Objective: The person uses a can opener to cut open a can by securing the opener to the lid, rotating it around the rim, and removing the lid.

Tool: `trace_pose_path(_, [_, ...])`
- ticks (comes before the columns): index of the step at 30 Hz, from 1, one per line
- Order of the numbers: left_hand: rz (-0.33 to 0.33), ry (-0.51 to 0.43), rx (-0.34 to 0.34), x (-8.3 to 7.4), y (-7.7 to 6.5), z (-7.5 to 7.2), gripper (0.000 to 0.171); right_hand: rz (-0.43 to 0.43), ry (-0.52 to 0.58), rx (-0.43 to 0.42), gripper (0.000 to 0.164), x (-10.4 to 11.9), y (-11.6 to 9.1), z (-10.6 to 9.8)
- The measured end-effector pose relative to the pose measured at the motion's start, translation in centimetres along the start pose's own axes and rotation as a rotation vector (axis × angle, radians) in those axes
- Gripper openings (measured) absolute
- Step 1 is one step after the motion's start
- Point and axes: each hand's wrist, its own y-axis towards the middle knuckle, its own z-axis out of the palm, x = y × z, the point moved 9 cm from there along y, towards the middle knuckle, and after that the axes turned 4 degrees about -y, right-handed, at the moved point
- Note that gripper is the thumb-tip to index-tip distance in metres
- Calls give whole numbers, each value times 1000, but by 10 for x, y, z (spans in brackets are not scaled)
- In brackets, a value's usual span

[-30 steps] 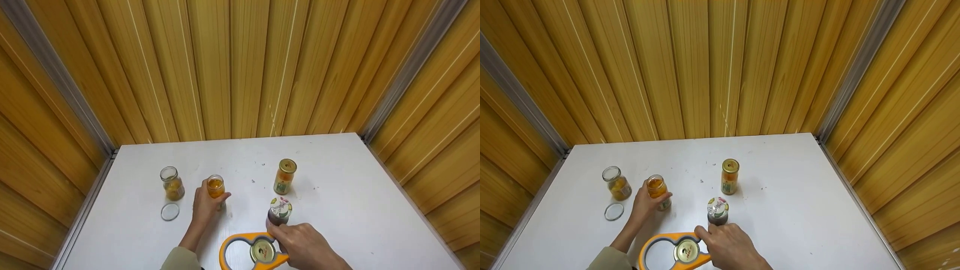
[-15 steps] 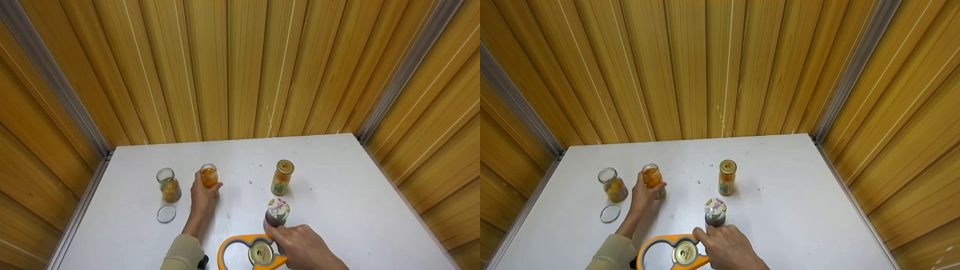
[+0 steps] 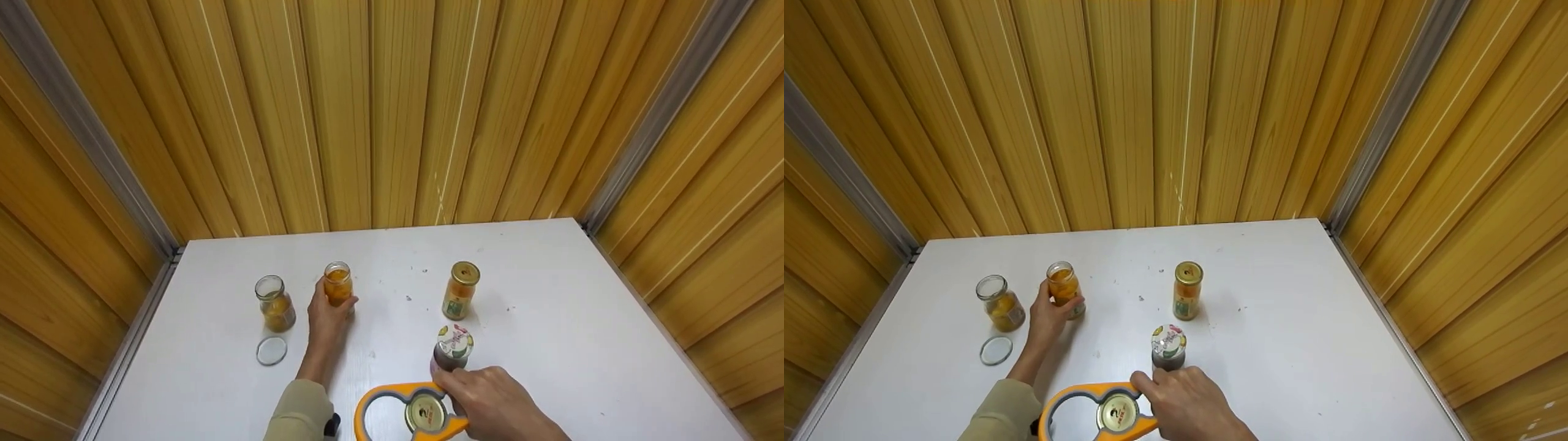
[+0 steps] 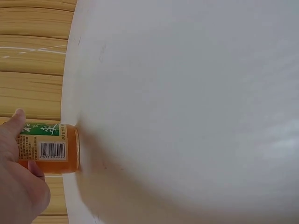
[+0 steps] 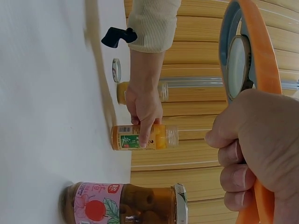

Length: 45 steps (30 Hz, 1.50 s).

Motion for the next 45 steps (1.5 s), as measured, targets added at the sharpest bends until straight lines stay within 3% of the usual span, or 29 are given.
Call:
trace_pose_path(10, [10,19,1,-2,1,-3,73,-20,-35,-5,70,3,-1,-1])
trace_pose_path(17, [68,42,16,-7,-3,-5,72,6,-68,9,66,2,0,1])
trace_pose_path(20, [61,64,9,-8,-6,-8,71,7,-69,19,67,2,1,1])
trace_pose_path(25, [-19,84,-4,-6,-12,-15,66,20,-51,19,61,2,1,1])
trace_pose_path(28, [-48,69,-41,-8,-20,-24,61,28,-30,21,59,2,2,0])
trace_pose_path(33, [-42,21,-99,-18,-38,-37,54,54,-19,56,63,0,3,0])
trace_pose_path(45, [-196,-54,91,-28,-94,-27,64,71,-16,72,62,-1,3,1])
